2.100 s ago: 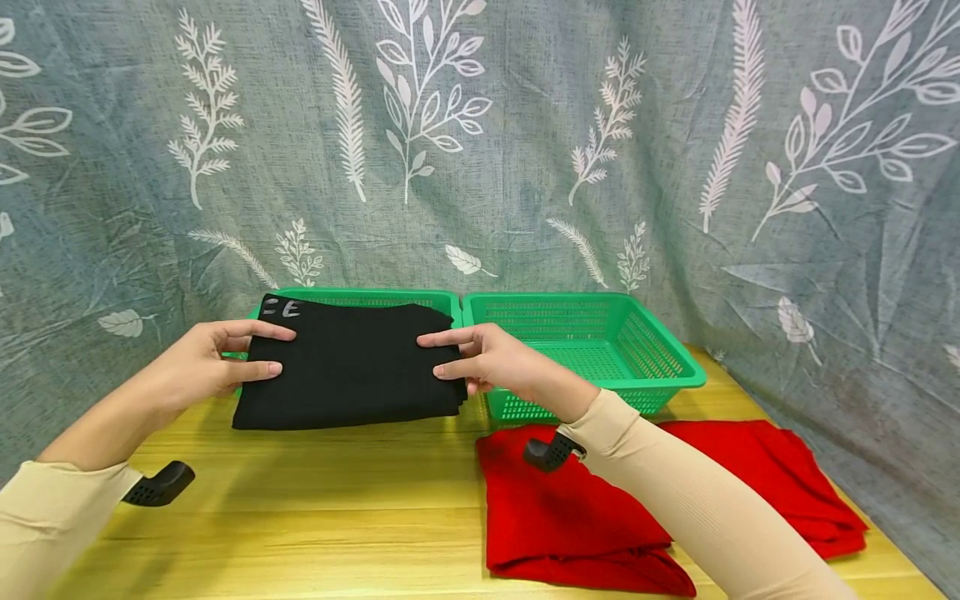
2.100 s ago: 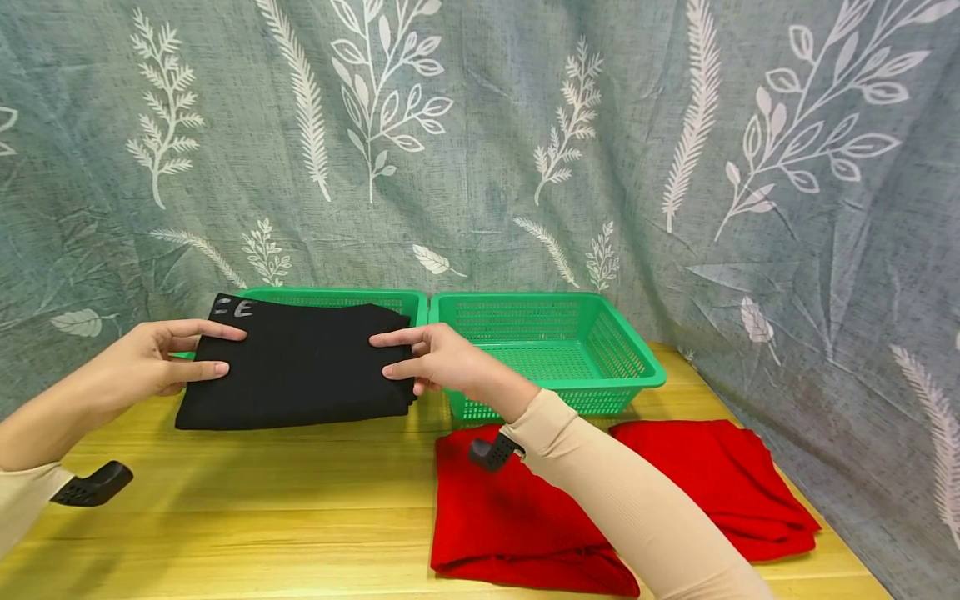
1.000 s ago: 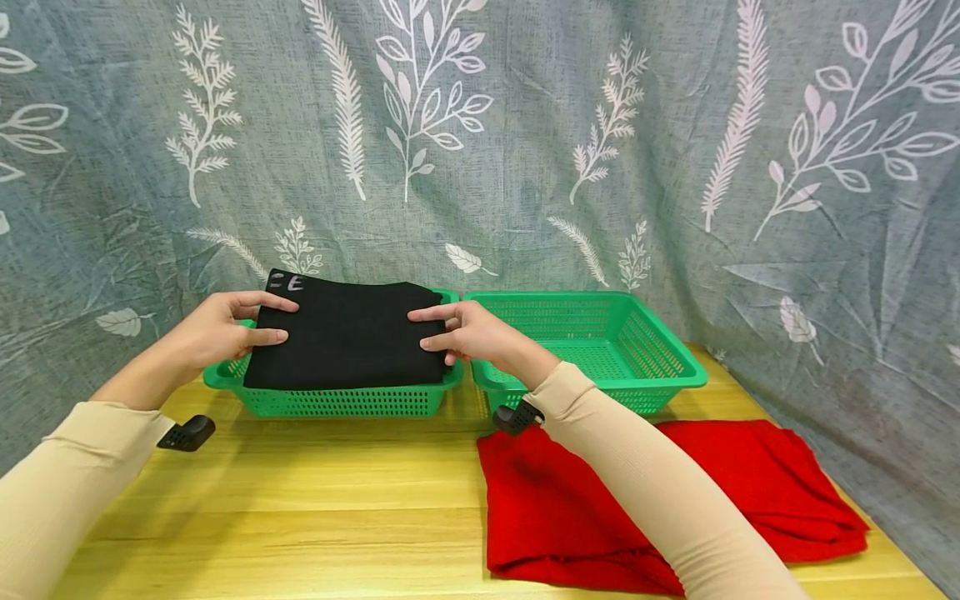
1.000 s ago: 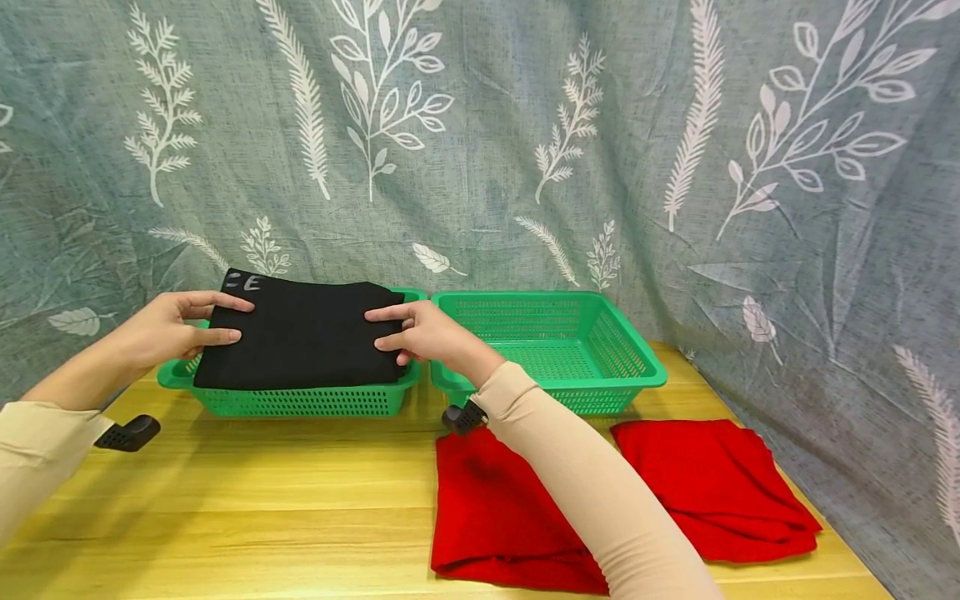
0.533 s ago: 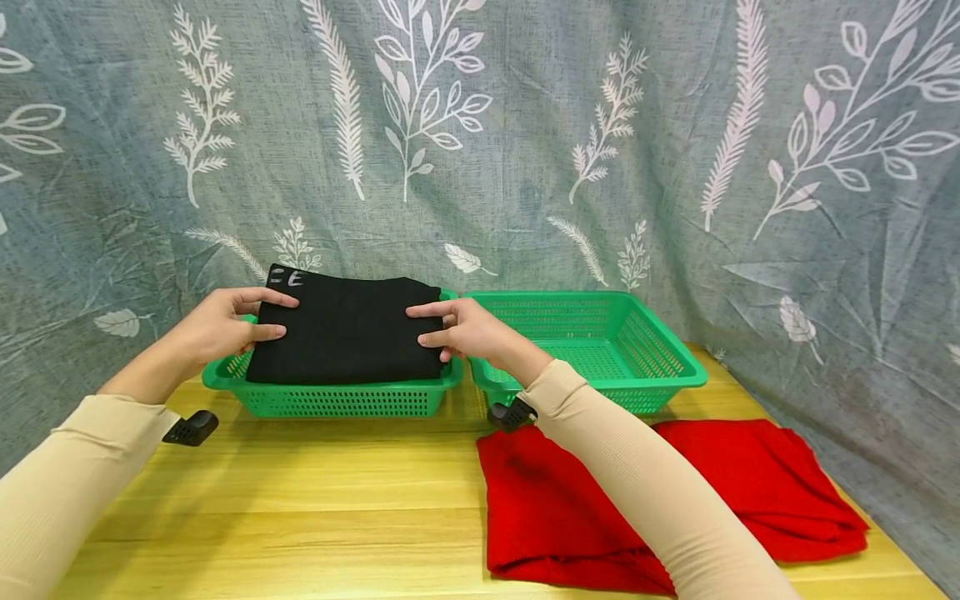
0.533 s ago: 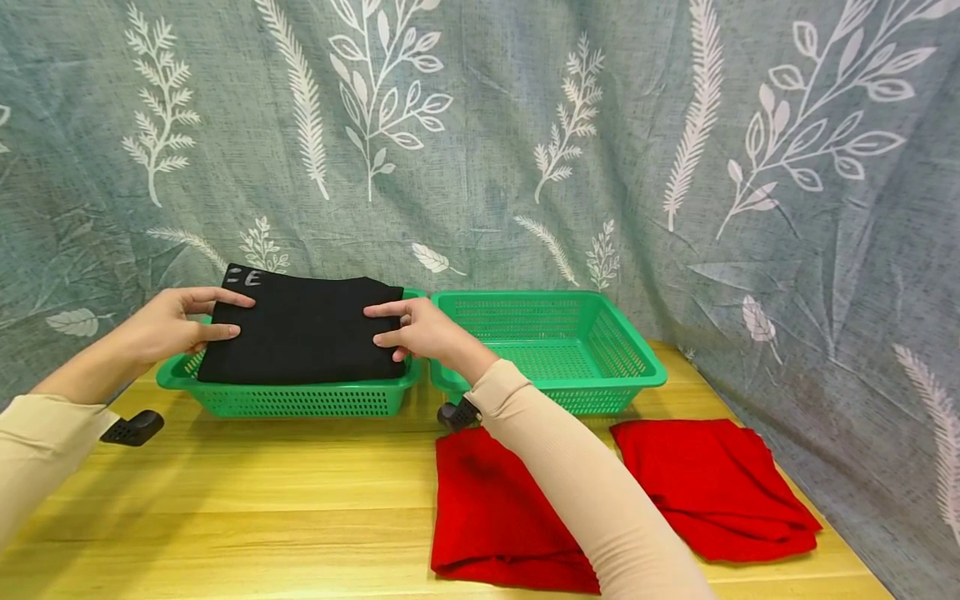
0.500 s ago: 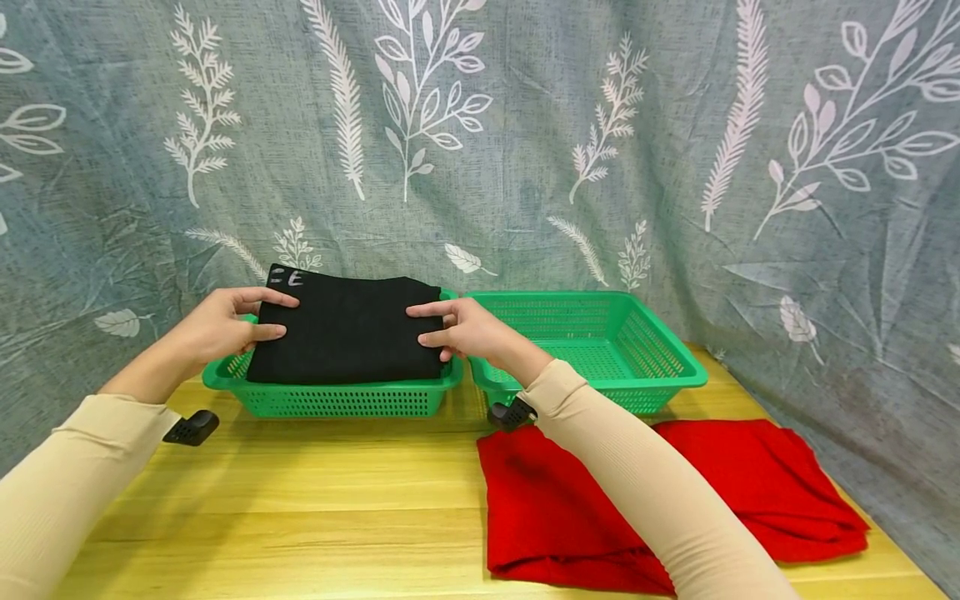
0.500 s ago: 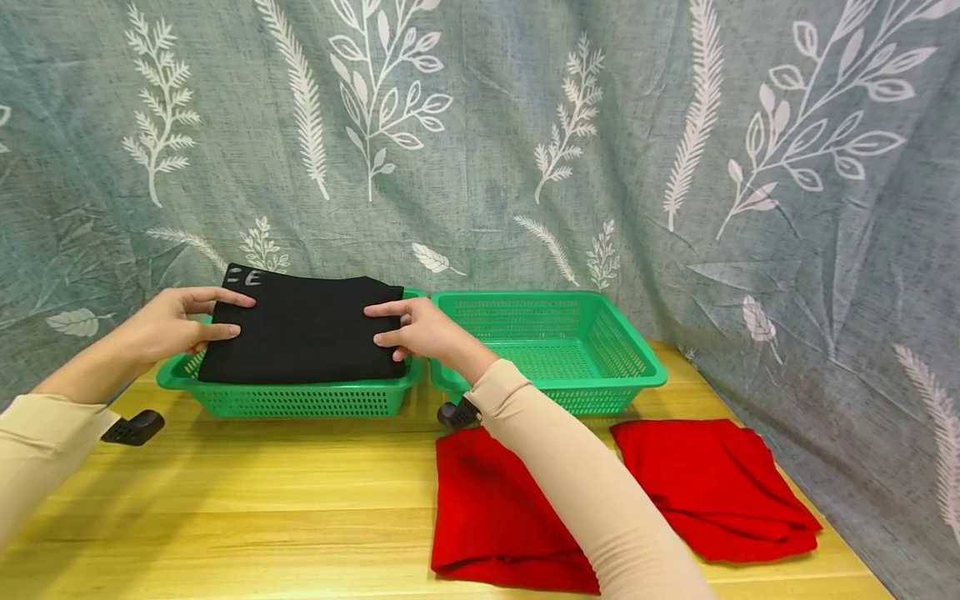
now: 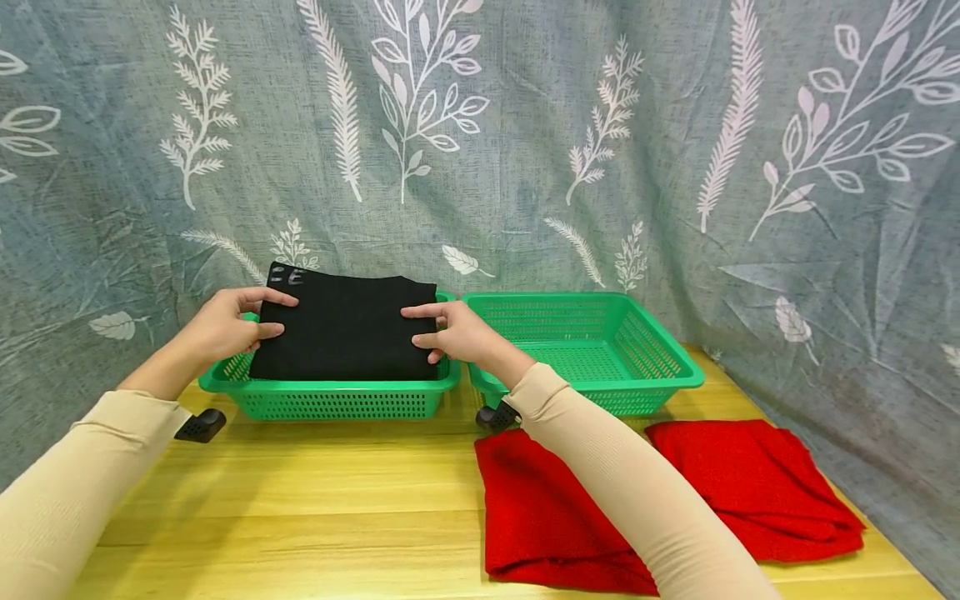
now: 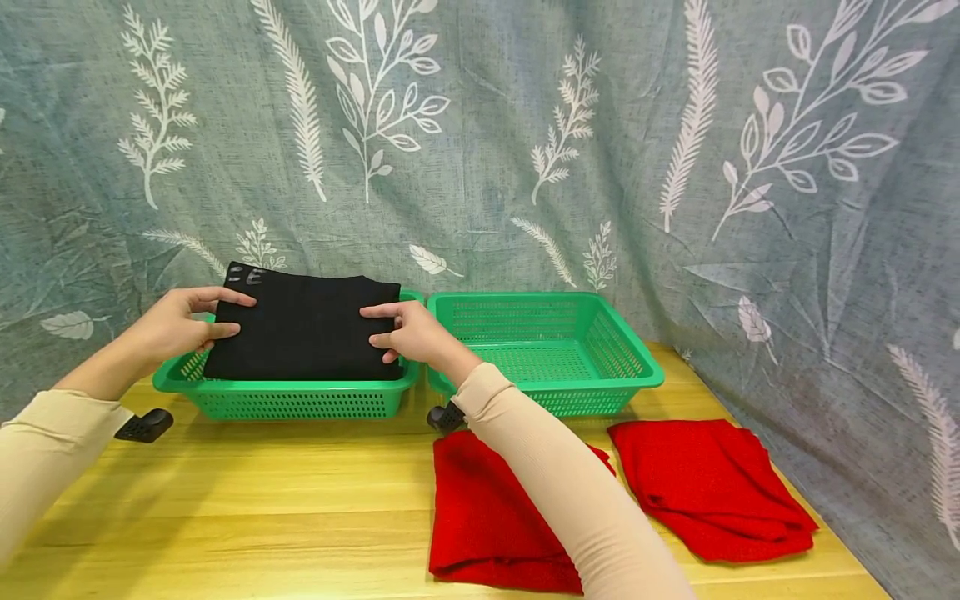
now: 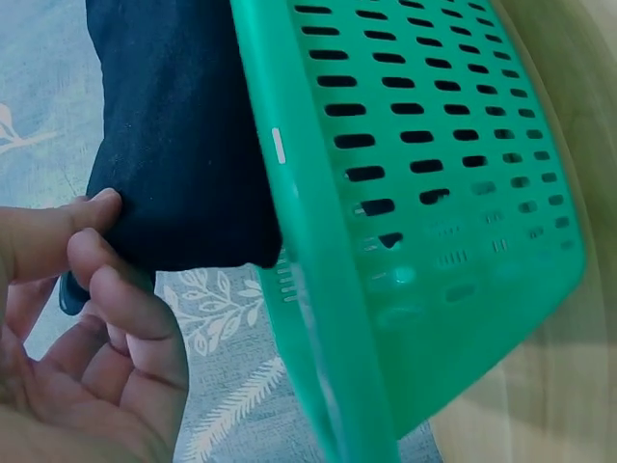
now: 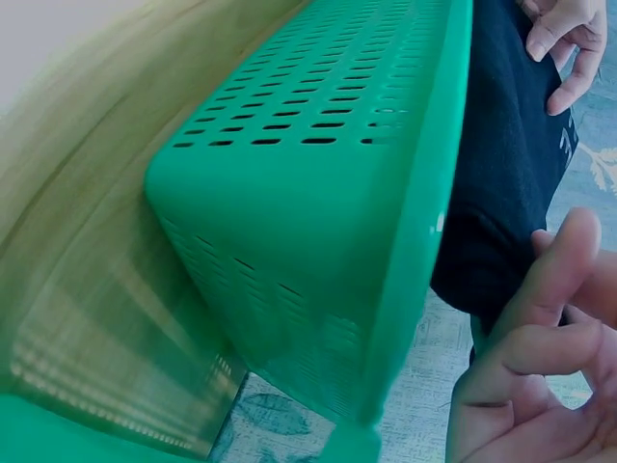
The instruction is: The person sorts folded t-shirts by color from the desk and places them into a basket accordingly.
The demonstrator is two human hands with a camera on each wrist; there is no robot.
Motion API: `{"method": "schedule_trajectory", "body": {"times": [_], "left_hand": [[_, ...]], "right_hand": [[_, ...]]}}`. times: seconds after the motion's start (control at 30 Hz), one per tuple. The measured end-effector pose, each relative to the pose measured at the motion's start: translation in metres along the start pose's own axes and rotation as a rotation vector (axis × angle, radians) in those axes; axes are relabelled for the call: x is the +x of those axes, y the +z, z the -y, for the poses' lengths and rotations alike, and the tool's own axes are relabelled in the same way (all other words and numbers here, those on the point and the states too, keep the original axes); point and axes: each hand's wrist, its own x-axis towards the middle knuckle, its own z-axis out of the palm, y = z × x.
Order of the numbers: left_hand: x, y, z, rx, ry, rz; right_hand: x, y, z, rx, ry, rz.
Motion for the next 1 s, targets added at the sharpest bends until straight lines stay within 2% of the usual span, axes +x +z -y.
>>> {"method": "schedule_trajectory", "body": {"times": [0.33, 0.6, 0.77, 1.0], "left_hand": [[0.003, 0.0, 0.01, 0.032, -0.025, 0.013], [0.001, -0.002, 0.014, 0.019, -0.082, 0.02], [0.001, -0.002, 0.013, 0.009, -0.064, 0.045], [-0.003, 0.006, 0.005, 0.02, -0.031, 0.073]], "right_hand": [[0.009, 0.01, -0.006, -0.008, -0.005, 0.01], [0.009, 0.009, -0.006, -0.06, 0.06, -0.013], [0.007, 0.002, -0.006, -0.081, 0.082, -0.02], [0.002, -0.004, -0.011, -0.092, 0.092, -0.007]]}}
